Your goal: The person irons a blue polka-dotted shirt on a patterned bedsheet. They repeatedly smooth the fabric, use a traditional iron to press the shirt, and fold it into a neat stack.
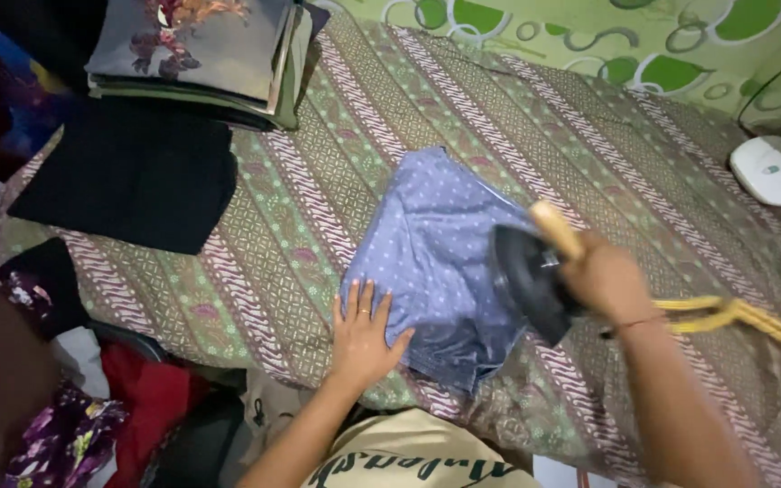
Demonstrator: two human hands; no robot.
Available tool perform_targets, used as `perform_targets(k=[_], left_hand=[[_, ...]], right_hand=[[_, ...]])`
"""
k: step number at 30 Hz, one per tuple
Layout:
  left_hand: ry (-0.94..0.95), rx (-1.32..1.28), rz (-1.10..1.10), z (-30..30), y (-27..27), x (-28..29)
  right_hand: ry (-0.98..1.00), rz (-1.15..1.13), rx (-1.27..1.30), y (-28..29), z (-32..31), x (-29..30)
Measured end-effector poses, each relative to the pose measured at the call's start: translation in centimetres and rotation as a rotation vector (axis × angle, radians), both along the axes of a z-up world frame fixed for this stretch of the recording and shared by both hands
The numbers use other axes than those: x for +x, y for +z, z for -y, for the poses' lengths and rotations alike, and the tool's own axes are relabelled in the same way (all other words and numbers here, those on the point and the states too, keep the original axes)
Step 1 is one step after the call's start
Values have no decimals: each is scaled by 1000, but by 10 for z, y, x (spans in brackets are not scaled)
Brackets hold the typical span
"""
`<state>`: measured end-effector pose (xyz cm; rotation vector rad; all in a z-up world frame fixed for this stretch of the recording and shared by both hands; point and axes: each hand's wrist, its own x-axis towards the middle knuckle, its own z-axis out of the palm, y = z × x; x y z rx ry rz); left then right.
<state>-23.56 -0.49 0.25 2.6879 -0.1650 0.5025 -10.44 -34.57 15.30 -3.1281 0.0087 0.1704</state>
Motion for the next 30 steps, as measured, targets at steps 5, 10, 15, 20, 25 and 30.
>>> perform_targets(k=[5,10,15,20,25,30], left_hand=[[22,-6,-37,1,6,-4],[22,-22,-62,-3,7,-3],[41,-76,-36,-5,9,-6],[150,-317,-20,-19,17,-8],[295,-406,-193,-49,-8,10],[297,-425,-467,-67,1,23]], right_hand=[[268,177,-64,-65,-86,-16],[433,374,-114,-76,-103,29],[74,93,46,-84,-56,141],[65,219,77,-128,-26,182],[157,165,-7,-54,-93,70],[508,-38,54,-30,-150,5]])
